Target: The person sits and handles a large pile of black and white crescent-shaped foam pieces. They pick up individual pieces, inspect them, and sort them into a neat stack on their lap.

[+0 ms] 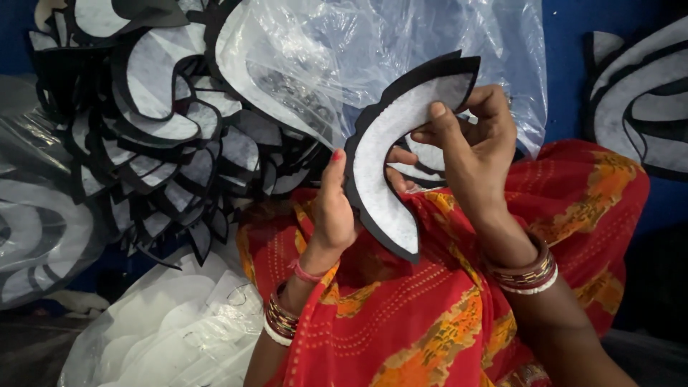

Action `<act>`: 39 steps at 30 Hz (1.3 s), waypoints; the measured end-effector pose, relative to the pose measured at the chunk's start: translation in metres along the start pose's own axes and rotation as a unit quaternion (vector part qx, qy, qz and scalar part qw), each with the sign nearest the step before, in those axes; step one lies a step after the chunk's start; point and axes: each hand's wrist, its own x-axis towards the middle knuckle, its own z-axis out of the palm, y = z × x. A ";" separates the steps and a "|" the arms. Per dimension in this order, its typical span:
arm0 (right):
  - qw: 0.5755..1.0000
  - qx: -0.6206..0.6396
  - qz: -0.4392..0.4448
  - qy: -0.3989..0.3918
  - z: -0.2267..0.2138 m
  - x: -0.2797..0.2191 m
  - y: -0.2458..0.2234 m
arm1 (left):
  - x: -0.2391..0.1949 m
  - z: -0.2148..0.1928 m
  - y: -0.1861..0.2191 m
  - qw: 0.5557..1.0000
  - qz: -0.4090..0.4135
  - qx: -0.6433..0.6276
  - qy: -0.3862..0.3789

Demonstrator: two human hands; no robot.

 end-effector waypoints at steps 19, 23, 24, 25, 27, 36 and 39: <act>0.930 0.290 0.224 0.001 -0.018 0.016 0.029 | -0.005 -0.007 0.035 0.968 -0.145 -0.135 -0.151; 0.937 0.261 0.231 -0.028 -0.012 0.021 0.024 | -0.010 0.017 0.048 0.971 -0.152 -0.047 -0.176; 0.937 0.262 0.229 -0.025 -0.013 0.021 0.027 | -0.013 0.026 0.044 0.971 -0.154 -0.045 -0.179; 0.941 0.259 0.215 -0.027 -0.013 0.020 0.029 | -0.017 0.035 0.042 0.976 -0.118 0.020 -0.180; 0.945 0.255 0.200 -0.032 -0.016 0.022 0.031 | -0.022 0.054 0.041 0.977 -0.078 0.084 -0.180; 0.902 0.377 0.155 -0.141 -0.034 0.027 0.042 | -0.034 0.087 0.045 0.844 0.124 0.467 -0.233; 0.898 0.389 0.150 -0.140 -0.034 0.027 0.044 | -0.034 0.089 0.048 0.846 0.119 0.465 -0.234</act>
